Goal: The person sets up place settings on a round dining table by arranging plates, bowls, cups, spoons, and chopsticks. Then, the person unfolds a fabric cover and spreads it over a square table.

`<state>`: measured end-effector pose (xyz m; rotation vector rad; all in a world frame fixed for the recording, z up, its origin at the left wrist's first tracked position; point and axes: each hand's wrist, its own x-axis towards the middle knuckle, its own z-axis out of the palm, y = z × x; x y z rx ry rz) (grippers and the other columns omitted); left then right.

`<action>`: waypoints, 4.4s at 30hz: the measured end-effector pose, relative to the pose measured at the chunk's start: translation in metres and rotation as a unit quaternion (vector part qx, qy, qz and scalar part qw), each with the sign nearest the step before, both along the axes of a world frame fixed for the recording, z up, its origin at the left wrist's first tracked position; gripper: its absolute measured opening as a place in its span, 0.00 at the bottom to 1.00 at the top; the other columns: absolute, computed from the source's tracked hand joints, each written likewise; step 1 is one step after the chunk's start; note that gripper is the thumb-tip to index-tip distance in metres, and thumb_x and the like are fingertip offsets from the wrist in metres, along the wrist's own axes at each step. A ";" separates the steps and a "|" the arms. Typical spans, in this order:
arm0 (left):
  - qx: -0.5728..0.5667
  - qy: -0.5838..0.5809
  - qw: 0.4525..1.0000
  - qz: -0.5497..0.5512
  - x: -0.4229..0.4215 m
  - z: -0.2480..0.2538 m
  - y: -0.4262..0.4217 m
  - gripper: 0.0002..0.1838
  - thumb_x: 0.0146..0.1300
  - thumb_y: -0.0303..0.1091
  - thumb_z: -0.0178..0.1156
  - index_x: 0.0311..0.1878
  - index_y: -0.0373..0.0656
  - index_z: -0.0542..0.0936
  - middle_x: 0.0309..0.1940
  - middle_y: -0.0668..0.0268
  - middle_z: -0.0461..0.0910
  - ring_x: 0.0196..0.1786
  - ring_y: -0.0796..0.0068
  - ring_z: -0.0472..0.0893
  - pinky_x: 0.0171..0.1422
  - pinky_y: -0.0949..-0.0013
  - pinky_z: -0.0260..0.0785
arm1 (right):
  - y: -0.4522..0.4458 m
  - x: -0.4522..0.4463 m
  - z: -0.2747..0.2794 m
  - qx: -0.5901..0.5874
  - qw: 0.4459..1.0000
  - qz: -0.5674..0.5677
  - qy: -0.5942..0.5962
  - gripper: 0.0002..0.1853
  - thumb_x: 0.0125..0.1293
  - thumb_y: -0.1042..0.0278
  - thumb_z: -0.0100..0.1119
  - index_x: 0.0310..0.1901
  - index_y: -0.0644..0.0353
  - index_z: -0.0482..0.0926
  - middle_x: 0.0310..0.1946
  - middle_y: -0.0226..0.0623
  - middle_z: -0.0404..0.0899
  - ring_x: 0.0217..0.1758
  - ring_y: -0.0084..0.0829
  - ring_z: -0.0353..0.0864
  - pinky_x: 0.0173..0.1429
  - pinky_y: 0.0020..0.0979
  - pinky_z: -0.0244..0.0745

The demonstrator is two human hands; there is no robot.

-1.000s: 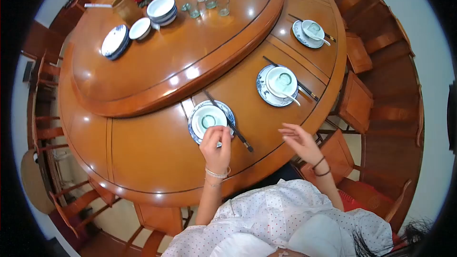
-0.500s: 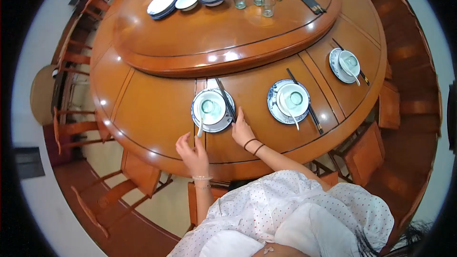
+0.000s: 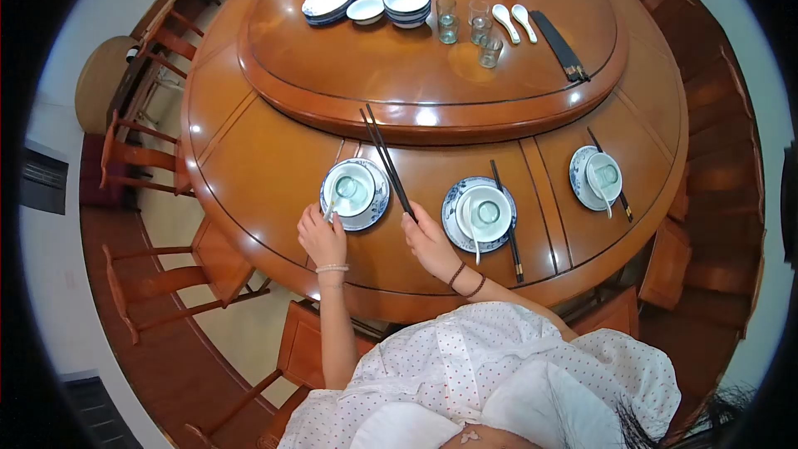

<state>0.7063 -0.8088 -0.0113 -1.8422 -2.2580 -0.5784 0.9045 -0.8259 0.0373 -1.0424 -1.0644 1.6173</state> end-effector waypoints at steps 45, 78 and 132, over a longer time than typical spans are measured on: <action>-0.195 -0.088 0.954 -0.213 0.465 0.030 0.420 0.21 0.62 0.45 0.39 0.41 0.31 0.62 0.34 0.46 0.77 0.39 0.49 0.78 0.45 0.54 0.68 | 0.404 0.460 -0.099 0.138 0.711 -0.215 -0.655 0.13 0.59 0.68 0.50 0.45 0.59 0.75 0.42 0.45 0.67 0.49 0.42 0.66 0.52 0.37 0.66; -0.184 -0.066 0.977 -0.081 0.429 -0.010 0.428 0.21 0.64 0.45 0.37 0.46 0.33 0.61 0.36 0.49 0.78 0.42 0.54 0.78 0.45 0.55 0.68 | 0.382 0.449 -0.110 0.099 0.868 -0.184 -0.450 0.25 0.56 0.58 0.57 0.52 0.65 0.70 0.45 0.44 0.66 0.48 0.34 0.70 0.55 0.27 0.64; -0.350 -0.736 0.557 -0.162 -0.069 -0.090 0.072 0.15 0.64 0.31 0.38 0.52 0.39 0.52 0.38 0.47 0.72 0.25 0.59 0.80 0.17 0.67 0.76 | 0.085 -0.152 -0.065 0.226 0.664 -0.015 -0.713 0.20 0.48 0.69 0.56 0.47 0.49 0.71 0.45 0.46 0.69 0.45 0.43 0.70 0.46 0.37 0.71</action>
